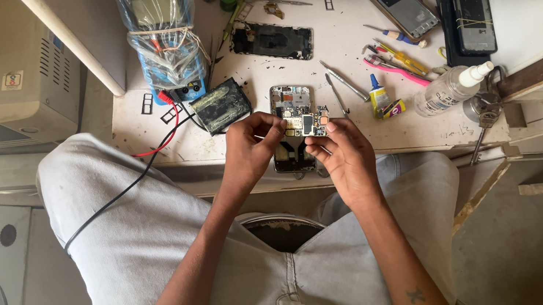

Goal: The person repairs a disassembled smartphone at a cluttered workbench, using tweezers and a screwdriver to remove, reposition, and refit internal components and the battery inside the phone chassis, working on the small parts with both hands throughout the episode.

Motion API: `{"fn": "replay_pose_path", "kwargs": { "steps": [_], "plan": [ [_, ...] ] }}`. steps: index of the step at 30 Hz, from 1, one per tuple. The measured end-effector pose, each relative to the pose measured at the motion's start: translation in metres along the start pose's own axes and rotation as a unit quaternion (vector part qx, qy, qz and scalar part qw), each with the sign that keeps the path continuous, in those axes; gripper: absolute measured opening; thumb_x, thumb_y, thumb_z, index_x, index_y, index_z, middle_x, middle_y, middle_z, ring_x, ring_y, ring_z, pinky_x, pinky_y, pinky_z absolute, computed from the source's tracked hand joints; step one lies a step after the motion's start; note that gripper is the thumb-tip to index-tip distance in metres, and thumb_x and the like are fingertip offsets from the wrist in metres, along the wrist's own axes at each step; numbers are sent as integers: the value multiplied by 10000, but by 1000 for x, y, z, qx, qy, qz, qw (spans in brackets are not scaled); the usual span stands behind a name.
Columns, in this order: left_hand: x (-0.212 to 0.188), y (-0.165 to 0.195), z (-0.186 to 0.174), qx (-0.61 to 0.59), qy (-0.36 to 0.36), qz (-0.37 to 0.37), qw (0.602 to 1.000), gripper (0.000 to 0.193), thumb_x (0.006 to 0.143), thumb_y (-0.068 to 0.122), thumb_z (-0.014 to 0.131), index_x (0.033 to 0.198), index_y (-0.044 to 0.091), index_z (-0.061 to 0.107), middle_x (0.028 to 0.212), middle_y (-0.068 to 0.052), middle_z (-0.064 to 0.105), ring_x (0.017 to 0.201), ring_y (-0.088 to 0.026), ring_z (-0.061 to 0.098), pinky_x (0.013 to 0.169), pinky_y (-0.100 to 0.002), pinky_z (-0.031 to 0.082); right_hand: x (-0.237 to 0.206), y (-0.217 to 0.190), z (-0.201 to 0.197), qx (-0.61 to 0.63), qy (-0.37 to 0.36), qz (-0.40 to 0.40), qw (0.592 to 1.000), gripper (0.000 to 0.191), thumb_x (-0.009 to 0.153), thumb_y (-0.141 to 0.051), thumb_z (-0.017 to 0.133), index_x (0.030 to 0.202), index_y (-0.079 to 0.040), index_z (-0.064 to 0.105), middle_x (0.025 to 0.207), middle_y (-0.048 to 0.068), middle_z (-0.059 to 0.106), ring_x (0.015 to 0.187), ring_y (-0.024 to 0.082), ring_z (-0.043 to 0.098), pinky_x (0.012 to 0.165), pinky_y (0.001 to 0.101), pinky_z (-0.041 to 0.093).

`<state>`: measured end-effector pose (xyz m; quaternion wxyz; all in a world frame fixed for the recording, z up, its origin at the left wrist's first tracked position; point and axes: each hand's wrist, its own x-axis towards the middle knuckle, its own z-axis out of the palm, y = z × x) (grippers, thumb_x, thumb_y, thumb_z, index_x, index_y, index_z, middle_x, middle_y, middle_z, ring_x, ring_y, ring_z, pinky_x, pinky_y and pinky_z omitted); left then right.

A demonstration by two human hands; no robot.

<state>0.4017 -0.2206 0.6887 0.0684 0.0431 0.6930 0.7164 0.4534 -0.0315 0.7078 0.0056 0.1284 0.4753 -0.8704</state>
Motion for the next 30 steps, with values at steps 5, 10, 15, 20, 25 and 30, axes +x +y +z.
{"fn": "replay_pose_path", "kwargs": {
  "steps": [5, 10, 15, 20, 25, 30],
  "plan": [
    [3, -2, -3, 2, 4, 9, 1000, 207, 959, 148, 703, 932, -55, 730, 743, -46, 723, 670, -42, 607, 591, -237, 493, 4, 2, 1, -11, -4, -3, 1000, 186, 1022, -159, 642, 1130, -7, 649, 1068, 108, 692, 945, 244, 699, 864, 401, 576],
    [2, -2, -5, -5, 6, 10, 1000, 198, 961, 139, 700, 929, -54, 727, 707, -12, 682, 641, -23, 553, 562, -226, 449, 3, 3, 3, -8, -16, -8, 1000, 159, 1036, -157, 641, 1101, -12, 635, 1077, 112, 692, 954, 247, 695, 872, 407, 573],
    [1, -1, -4, -15, 8, 11, 1000, 183, 959, 124, 685, 934, -53, 725, 671, 29, 629, 605, -3, 480, 521, -218, 388, 2, 2, 3, -12, -19, -9, 1000, 160, 1037, -158, 641, 1100, -11, 636, 1079, 114, 690, 955, 245, 694, 874, 409, 570],
    [4, 1, -4, -8, 10, 4, 1000, 190, 958, 132, 695, 926, -52, 729, 671, 24, 638, 603, -5, 488, 521, -219, 396, 4, 2, 4, -15, -18, -6, 1000, 159, 1033, -158, 643, 1100, -14, 639, 1079, 109, 688, 961, 242, 693, 879, 410, 570],
    [5, 1, -4, -5, 13, 4, 1000, 195, 958, 136, 699, 924, -54, 726, 662, 19, 637, 595, -8, 488, 515, -223, 394, 6, 2, 2, -16, -20, -5, 1000, 159, 1033, -155, 644, 1103, -13, 643, 1074, 110, 688, 968, 243, 691, 883, 409, 568],
    [7, -1, 1, -1, 12, 11, 1000, 195, 961, 130, 703, 923, -59, 731, 664, 6, 637, 602, -13, 490, 521, -226, 394, 7, 1, -4, -12, -19, -3, 1000, 157, 1037, -154, 638, 1103, -12, 642, 1073, 104, 687, 972, 242, 691, 890, 411, 567]
  ]
}}
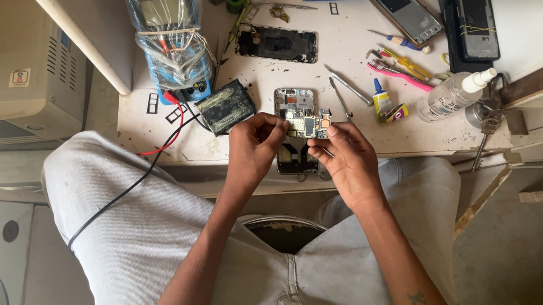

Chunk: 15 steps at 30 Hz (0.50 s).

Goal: The person repairs a disassembled smartphone at a cluttered workbench, using tweezers and a screwdriver to remove, reposition, and refit internal components and the battery inside the phone chassis, working on the small parts with both hands throughout the episode.

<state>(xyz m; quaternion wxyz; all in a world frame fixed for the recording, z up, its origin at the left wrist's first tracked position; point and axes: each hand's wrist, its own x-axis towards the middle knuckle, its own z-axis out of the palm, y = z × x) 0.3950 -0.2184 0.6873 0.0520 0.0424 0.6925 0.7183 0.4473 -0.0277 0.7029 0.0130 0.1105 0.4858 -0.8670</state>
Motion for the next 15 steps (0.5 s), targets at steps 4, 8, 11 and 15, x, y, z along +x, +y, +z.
{"fn": "replay_pose_path", "kwargs": {
  "steps": [4, 8, 11, 15],
  "plan": [
    [3, -2, 6, -11, -4, -7, 1000, 187, 958, 128, 698, 935, -54, 735, 696, -10, 687, 623, -16, 556, 550, -217, 445, 2, -3, -4, 3, -2, -2, 1000, 154, 1030, -151, 635, 1099, -14, 638, 1078, 107, 693, 968, 245, 694, 888, 414, 570],
    [2, 0, -2, -30, -7, -2, 1000, 181, 961, 121, 685, 958, -54, 729, 737, -18, 718, 664, -20, 615, 598, -208, 493, 1, 0, 2, 0, 0, -3, 1000, 172, 1028, -145, 633, 1127, -5, 644, 1079, 117, 693, 973, 247, 694, 896, 412, 572],
    [0, 2, -7, -33, -6, -4, 999, 183, 963, 122, 687, 958, -56, 728, 736, -19, 716, 664, -24, 613, 596, -209, 492, 0, 3, 7, 0, 0, -2, 1000, 181, 1026, -143, 633, 1138, -1, 646, 1081, 117, 692, 975, 249, 694, 895, 412, 572],
    [0, 3, -4, -38, -9, -12, 999, 188, 967, 132, 708, 966, -55, 729, 718, -13, 677, 642, -25, 567, 569, -216, 457, 1, 3, 4, 3, 1, -1, 1000, 181, 1027, -141, 635, 1139, 0, 645, 1082, 113, 687, 974, 251, 695, 892, 413, 574]
  ]
}}
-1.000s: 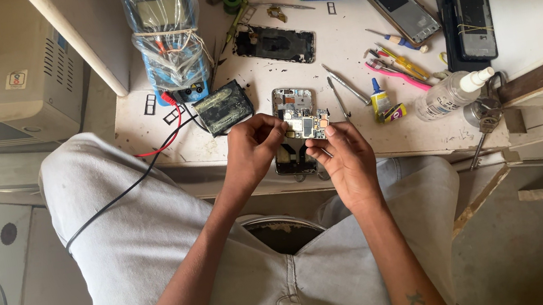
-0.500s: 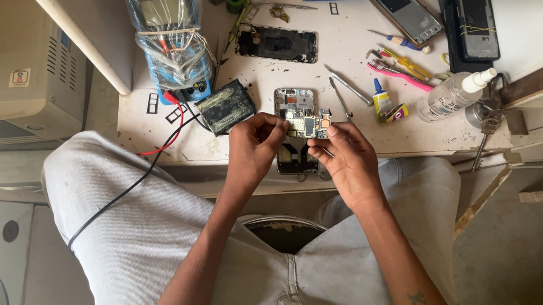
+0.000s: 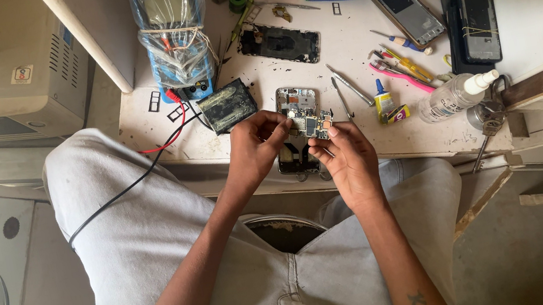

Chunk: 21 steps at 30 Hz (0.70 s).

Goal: The person repairs a disassembled smartphone at a cluttered workbench, using tweezers and a screwdriver to remove, reposition, and refit internal components and the battery inside the phone chassis, working on the small parts with both hands throughout the episode.

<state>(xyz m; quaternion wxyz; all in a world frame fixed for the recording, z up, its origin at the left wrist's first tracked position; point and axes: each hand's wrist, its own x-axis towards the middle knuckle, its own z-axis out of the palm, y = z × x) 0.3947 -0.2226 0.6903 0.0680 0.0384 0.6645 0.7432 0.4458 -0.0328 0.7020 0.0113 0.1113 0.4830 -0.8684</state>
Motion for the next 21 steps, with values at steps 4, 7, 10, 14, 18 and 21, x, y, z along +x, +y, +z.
{"fn": "replay_pose_path", "kwargs": {
  "steps": [4, 7, 10, 14, 18, 21],
  "plan": [
    [2, 0, 5, 5, 10, 1, 1000, 210, 949, 162, 733, 1007, -33, 678, 682, -27, 651, 603, -44, 553, 529, -226, 435, 3, 0, -5, 1, 1, -4, 1000, 179, 1021, -139, 641, 1136, -1, 641, 1086, 99, 682, 965, 256, 696, 885, 416, 576],
    [3, 2, 6, -19, 16, -1, 1000, 295, 936, 193, 758, 1011, -23, 571, 728, -44, 675, 609, -72, 632, 524, -238, 484, 4, 0, -4, -1, 5, 1, 1000, 169, 1018, -127, 637, 1123, 6, 648, 1082, 97, 679, 963, 258, 697, 883, 419, 577],
    [1, 6, 4, -53, 5, -33, 998, 362, 930, 200, 766, 1034, -17, 496, 829, -71, 696, 652, -103, 699, 534, -255, 530, 2, 0, 3, -32, -2, -12, 999, 156, 1020, -106, 620, 1111, 14, 658, 1078, 114, 690, 965, 246, 697, 891, 418, 578],
    [-4, 9, 7, -78, -58, -45, 994, 341, 957, 197, 745, 1129, -16, 541, 965, -107, 689, 775, -109, 692, 623, -258, 562, -5, 2, 18, -203, -39, -101, 973, 102, 1007, -27, 640, 1087, 34, 658, 1162, 117, 678, 990, 173, 683, 866, 343, 590],
    [-6, 5, 9, -122, -96, -52, 986, 344, 944, 130, 710, 1206, 0, 528, 1059, -120, 690, 871, -105, 675, 699, -261, 576, -14, 0, 30, -431, -54, -253, 864, 160, 953, 36, 698, 1104, 59, 648, 1241, 95, 627, 1014, 141, 677, 816, 255, 578],
    [-1, 1, 5, -167, -82, -63, 981, 269, 992, 60, 625, 1240, -5, 542, 1071, -105, 706, 898, -105, 686, 735, -274, 597, -17, -6, 36, -445, -55, -241, 861, 151, 970, 18, 696, 1116, 49, 673, 1295, 114, 625, 1029, 171, 669, 810, 280, 581]
  ]
}}
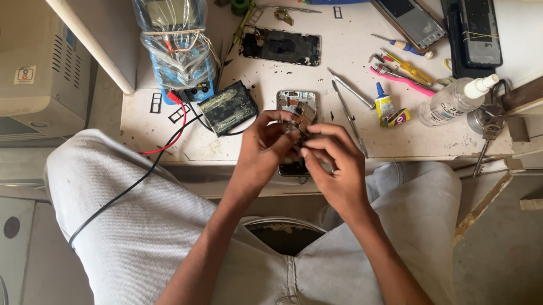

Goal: The person repairs a disassembled smartphone at a cluttered workbench, using tweezers and a screwdriver to remove, reposition, and refit internal components and the battery inside the phone chassis, working on the small parts with both hands throughout the episode.

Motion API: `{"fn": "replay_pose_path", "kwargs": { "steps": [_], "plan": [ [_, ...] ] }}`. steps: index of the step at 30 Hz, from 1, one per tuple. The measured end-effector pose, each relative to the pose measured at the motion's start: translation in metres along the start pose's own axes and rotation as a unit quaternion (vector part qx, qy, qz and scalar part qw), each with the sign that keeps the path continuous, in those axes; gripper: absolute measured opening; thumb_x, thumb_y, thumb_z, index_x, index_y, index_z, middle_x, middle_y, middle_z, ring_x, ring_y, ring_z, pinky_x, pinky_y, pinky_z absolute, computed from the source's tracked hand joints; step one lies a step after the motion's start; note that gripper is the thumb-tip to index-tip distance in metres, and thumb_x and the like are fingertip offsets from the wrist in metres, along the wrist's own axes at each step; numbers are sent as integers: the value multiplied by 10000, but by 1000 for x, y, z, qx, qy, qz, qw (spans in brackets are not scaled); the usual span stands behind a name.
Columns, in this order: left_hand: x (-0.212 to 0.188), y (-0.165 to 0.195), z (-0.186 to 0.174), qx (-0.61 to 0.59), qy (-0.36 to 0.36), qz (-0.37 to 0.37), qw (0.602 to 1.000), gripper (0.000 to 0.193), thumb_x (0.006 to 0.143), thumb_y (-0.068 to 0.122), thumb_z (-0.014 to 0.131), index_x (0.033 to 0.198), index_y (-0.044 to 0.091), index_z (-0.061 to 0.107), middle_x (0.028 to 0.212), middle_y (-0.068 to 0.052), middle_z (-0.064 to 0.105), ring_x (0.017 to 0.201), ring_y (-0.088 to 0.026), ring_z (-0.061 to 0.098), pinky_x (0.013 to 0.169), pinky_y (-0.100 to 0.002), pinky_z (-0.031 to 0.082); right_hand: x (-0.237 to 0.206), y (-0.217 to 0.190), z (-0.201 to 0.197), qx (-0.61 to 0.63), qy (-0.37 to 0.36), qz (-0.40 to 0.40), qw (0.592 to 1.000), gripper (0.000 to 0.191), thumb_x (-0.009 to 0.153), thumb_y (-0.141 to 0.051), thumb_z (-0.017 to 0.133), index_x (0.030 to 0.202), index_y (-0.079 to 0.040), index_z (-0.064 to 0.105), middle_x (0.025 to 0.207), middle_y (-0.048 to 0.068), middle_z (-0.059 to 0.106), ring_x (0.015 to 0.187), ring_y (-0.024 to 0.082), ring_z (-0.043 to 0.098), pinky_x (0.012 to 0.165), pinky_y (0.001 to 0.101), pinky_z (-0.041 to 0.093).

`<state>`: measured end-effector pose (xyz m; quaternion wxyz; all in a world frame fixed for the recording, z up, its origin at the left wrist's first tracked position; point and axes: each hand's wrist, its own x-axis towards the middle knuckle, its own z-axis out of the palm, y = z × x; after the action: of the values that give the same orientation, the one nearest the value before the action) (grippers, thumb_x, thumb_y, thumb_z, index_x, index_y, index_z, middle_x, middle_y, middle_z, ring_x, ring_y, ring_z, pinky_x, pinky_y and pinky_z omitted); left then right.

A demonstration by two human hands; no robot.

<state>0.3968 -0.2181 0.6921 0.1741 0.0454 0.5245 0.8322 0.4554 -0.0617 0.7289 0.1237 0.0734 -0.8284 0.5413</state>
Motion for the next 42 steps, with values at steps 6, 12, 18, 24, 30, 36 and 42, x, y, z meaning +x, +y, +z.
{"fn": "replay_pose_path", "kwargs": {
  "steps": [6, 12, 18, 24, 30, 36, 42],
  "plan": [
    [4, 3, -10, -43, 9, -12, 999, 287, 989, -18, 548, 1273, -24, 583, 1005, -92, 732, 868, -132, 711, 804, -306, 644, 6, -4, -2, 282, 76, 133, 947, 341, 1028, -131, 588, 1337, -12, 510, 1448, 112, 497, 1154, 247, 657, 940, 399, 618],
    [-4, 6, -9, -2, -17, -21, 1000, 247, 992, -8, 578, 1226, -19, 655, 959, -55, 702, 801, -115, 689, 721, -280, 616, 3, 12, -9, 341, 95, 205, 912, 322, 1026, -132, 608, 1325, -27, 548, 1267, 125, 606, 1021, 198, 643, 838, 376, 589],
    [-4, 5, -7, 11, -39, -24, 999, 204, 995, 59, 631, 1186, 9, 678, 967, -39, 734, 802, -72, 670, 691, -244, 581, -2, 26, -6, 363, 66, 199, 908, 171, 1018, -64, 640, 1167, 19, 626, 1074, 103, 675, 872, 179, 649, 783, 364, 574],
    [1, -3, -9, 30, -16, 0, 999, 180, 1010, 145, 658, 1069, -13, 721, 929, -8, 744, 782, -40, 653, 667, -227, 556, 0, 27, -6, 368, 57, 197, 907, 134, 1019, -47, 633, 1135, 19, 625, 1072, 100, 682, 878, 182, 665, 793, 364, 585],
    [2, -9, -11, 45, -8, 7, 999, 202, 1012, 174, 658, 1038, -16, 722, 889, -3, 739, 763, -31, 646, 653, -225, 554, 0, 24, -5, 365, 49, 197, 909, 131, 1019, -59, 634, 1128, 14, 627, 1075, 101, 687, 893, 180, 669, 792, 365, 587],
    [4, -6, -8, 49, -11, 14, 999, 205, 1017, 176, 684, 1016, -26, 723, 855, -6, 724, 733, -35, 622, 645, -223, 532, 1, 24, -8, 367, 54, 199, 907, 130, 1018, -61, 640, 1125, 12, 630, 1075, 92, 679, 892, 181, 663, 794, 367, 585],
    [3, 0, -5, 43, -20, 9, 999, 180, 977, 142, 707, 1043, -23, 735, 856, -13, 735, 721, -34, 613, 639, -217, 512, 1, 26, -8, 375, 63, 199, 903, 130, 1017, -51, 637, 1132, 9, 631, 1077, 85, 671, 906, 177, 663, 816, 370, 590]
  ]
}}
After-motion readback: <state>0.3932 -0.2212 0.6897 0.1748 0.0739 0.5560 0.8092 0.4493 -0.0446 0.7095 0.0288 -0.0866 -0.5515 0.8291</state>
